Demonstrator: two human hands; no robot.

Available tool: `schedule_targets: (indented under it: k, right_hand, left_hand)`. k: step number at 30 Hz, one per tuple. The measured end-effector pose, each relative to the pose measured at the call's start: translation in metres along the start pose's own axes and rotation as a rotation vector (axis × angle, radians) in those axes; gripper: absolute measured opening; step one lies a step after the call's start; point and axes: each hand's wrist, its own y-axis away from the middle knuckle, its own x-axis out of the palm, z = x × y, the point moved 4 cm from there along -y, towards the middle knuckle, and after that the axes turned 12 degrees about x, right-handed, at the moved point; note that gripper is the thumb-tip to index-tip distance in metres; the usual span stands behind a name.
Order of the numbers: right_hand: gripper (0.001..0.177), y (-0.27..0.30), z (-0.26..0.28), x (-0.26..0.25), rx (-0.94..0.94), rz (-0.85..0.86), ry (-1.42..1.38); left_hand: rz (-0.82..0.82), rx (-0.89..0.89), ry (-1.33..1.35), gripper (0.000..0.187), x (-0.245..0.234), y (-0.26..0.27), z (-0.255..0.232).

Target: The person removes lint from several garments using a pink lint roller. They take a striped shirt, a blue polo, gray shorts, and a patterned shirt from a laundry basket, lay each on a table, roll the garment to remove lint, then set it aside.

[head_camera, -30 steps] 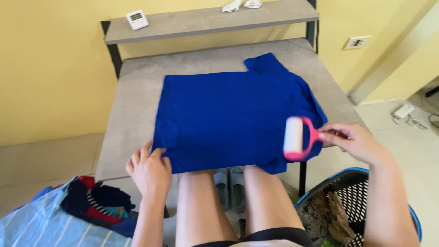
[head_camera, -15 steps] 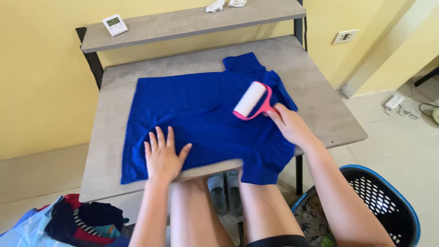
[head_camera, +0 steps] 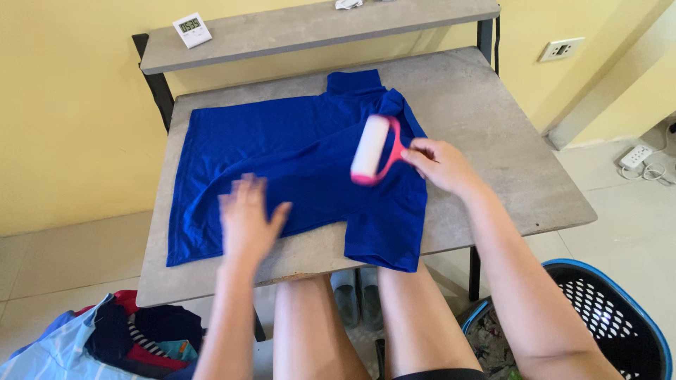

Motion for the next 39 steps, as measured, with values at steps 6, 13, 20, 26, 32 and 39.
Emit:
schedule_targets:
  k: [6, 13, 20, 26, 32, 39]
  right_hand:
    - [0.054, 0.027, 0.005, 0.005, 0.066, 0.133, 0.353]
    - [0.063, 0.040, -0.034, -0.028, 0.243, 0.180, 0.428]
    - [0.053, 0.078, -0.099, -0.087, 0.375, 0.030, 0.117]
    - [0.043, 0.095, -0.129, -0.087, 0.260, -0.465, 0.024]
    - [0.032, 0.087, -0.140, -0.066, 0.216, -0.737, 0.066]
    - [0.043, 0.078, -0.119, -0.051, 0.240, -0.758, 0.253]
  left_hand:
    - [0.190, 0.286, 0.303, 0.100, 0.021, -0.004, -0.103]
    - [0.261, 0.267, 0.214, 0.108, 0.022, -0.003, -0.110]
    - [0.243, 0.243, 0.177, 0.104, 0.015, -0.009, -0.117]
    - [0.066, 0.167, 0.287, 0.056, 0.021, -0.047, -0.168]
    - [0.018, 0.266, 0.155, 0.070, 0.056, -0.093, -0.235]
    - [-0.023, 0.125, 0.365, 0.028, 0.102, -0.093, -0.212]
